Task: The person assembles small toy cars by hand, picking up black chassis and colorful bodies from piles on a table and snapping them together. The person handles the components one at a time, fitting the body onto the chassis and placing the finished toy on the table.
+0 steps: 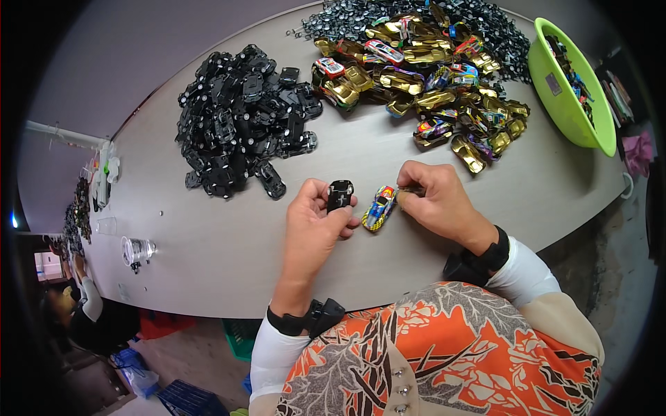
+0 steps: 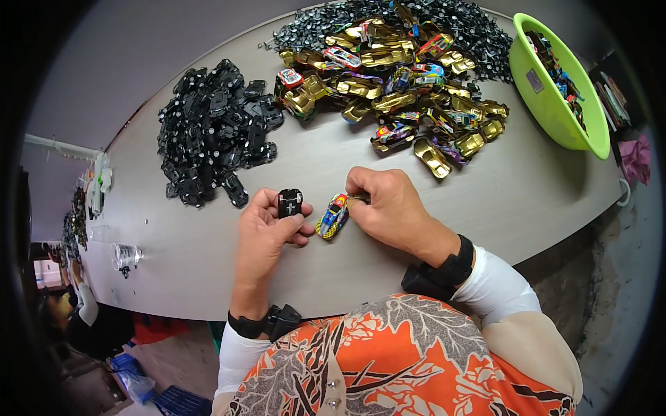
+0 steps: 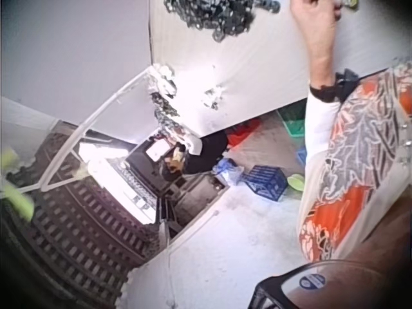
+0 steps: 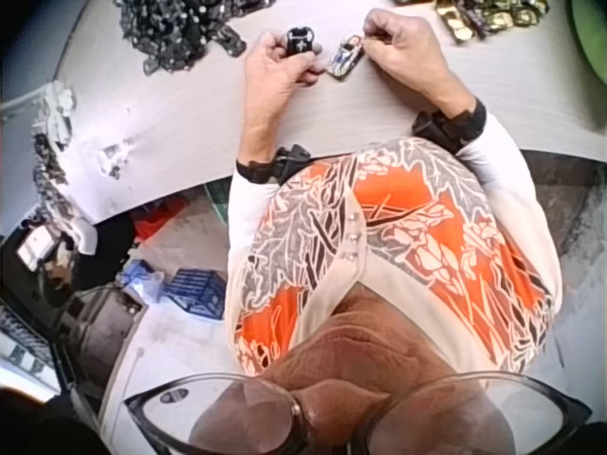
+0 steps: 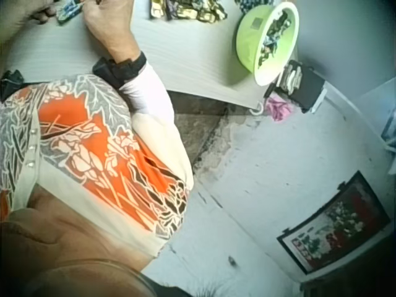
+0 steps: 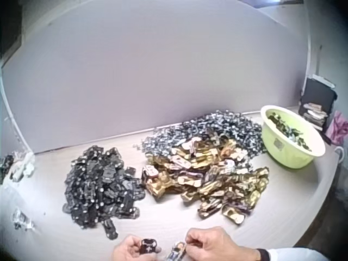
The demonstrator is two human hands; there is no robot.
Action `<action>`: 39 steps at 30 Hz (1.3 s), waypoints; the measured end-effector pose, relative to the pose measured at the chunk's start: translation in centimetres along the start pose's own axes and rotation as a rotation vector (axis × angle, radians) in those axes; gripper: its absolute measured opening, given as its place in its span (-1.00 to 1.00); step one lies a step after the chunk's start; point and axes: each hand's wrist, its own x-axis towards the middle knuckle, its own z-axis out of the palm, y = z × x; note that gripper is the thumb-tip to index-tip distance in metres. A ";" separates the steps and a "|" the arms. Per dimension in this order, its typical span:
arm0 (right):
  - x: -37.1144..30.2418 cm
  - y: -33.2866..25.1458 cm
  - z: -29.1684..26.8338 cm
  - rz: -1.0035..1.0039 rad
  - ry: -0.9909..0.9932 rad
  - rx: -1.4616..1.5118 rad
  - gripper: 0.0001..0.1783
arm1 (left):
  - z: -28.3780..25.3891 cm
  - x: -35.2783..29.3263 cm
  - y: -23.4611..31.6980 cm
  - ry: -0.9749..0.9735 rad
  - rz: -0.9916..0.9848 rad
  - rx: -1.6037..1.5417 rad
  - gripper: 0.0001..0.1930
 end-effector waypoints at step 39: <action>-0.6 -1.3 0.1 -0.003 -0.097 0.302 -0.71 | 1.3 -0.2 -1.2 -0.104 0.459 0.049 -0.54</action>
